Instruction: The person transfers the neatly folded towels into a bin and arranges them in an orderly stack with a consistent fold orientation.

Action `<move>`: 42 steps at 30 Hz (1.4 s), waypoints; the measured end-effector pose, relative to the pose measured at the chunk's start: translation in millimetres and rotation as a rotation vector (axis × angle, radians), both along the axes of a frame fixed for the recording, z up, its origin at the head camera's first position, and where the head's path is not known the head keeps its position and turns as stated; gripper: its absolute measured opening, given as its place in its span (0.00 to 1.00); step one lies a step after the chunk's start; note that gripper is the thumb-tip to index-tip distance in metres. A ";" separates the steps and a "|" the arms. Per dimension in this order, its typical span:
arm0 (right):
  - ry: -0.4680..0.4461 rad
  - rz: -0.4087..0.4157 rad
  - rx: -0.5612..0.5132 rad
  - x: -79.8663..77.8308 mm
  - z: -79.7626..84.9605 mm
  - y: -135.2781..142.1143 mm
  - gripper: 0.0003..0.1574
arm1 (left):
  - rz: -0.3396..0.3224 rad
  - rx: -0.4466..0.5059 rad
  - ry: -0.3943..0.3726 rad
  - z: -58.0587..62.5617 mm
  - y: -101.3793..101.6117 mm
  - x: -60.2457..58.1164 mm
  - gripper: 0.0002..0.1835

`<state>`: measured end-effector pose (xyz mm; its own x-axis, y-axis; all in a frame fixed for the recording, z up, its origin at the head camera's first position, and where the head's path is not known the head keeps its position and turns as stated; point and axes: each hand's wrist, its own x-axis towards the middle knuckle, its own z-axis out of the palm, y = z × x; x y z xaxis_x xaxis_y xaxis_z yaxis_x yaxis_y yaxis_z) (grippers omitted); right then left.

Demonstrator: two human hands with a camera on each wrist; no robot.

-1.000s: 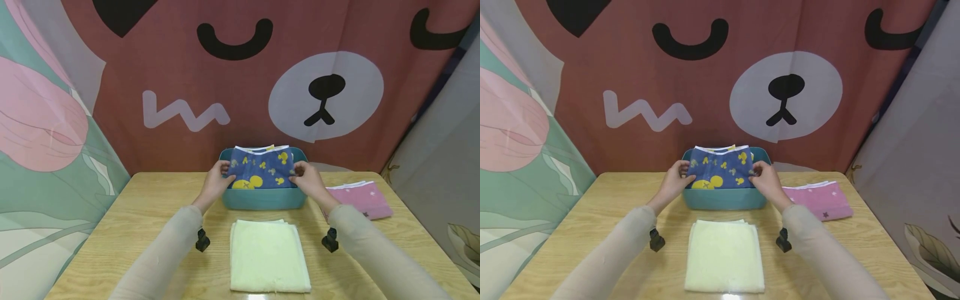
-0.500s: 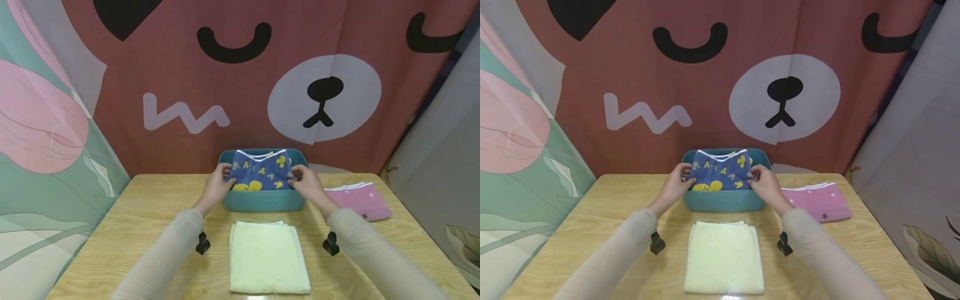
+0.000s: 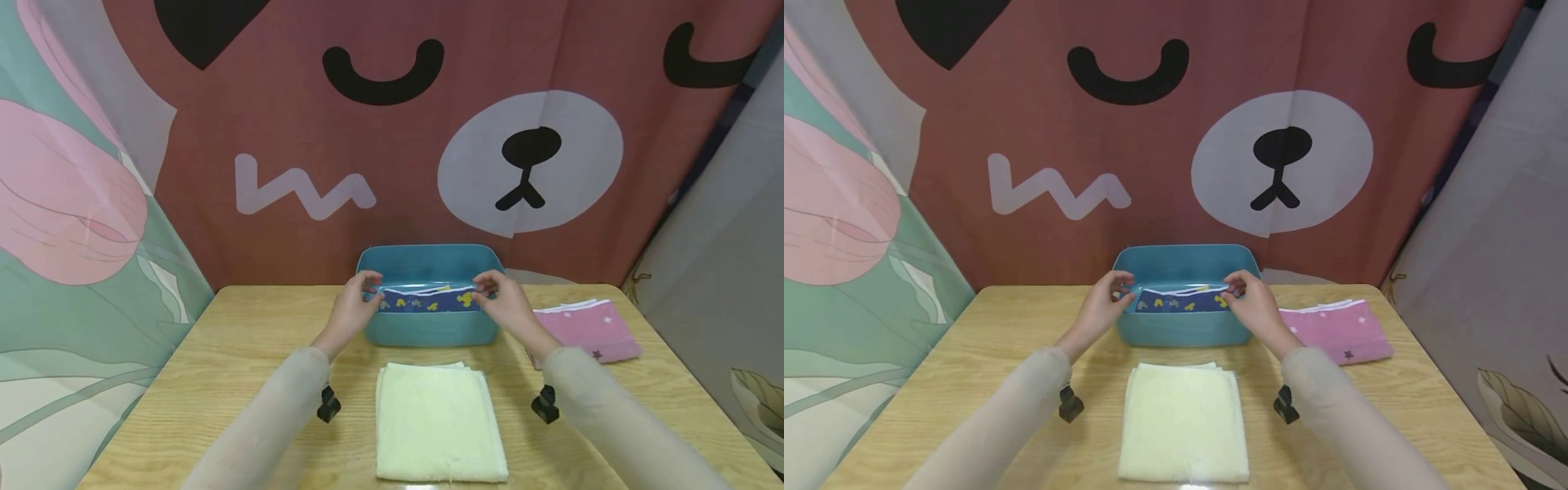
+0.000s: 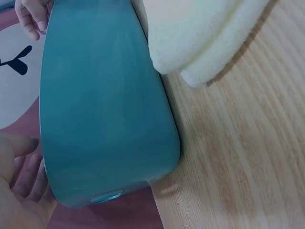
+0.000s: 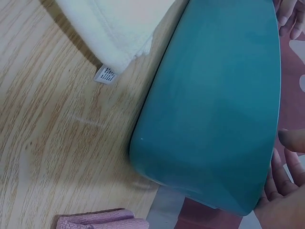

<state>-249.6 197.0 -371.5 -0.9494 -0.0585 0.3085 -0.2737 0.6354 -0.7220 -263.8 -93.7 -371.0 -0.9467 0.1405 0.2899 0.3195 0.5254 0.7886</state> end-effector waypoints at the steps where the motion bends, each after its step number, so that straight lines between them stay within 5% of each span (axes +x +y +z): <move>1: 0.006 0.003 -0.003 0.5 0.1 -0.3 0.14 | -0.001 0.000 0.005 -0.2 -0.4 0.9 0.18; 23: 0.066 0.023 -0.069 26.0 7.5 2.6 0.13 | 0.022 0.022 0.078 10.5 -3.2 30.2 0.13; 42: -0.041 0.038 -0.158 65.0 8.6 3.6 0.17 | -0.070 -0.033 0.114 18.3 -13.0 61.1 0.11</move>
<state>-184.5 200.6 -362.9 -0.9593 -0.0481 0.2781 -0.2637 0.5034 -0.8228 -202.6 -106.6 -352.6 -0.8955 0.2161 0.3890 0.4426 0.5240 0.7277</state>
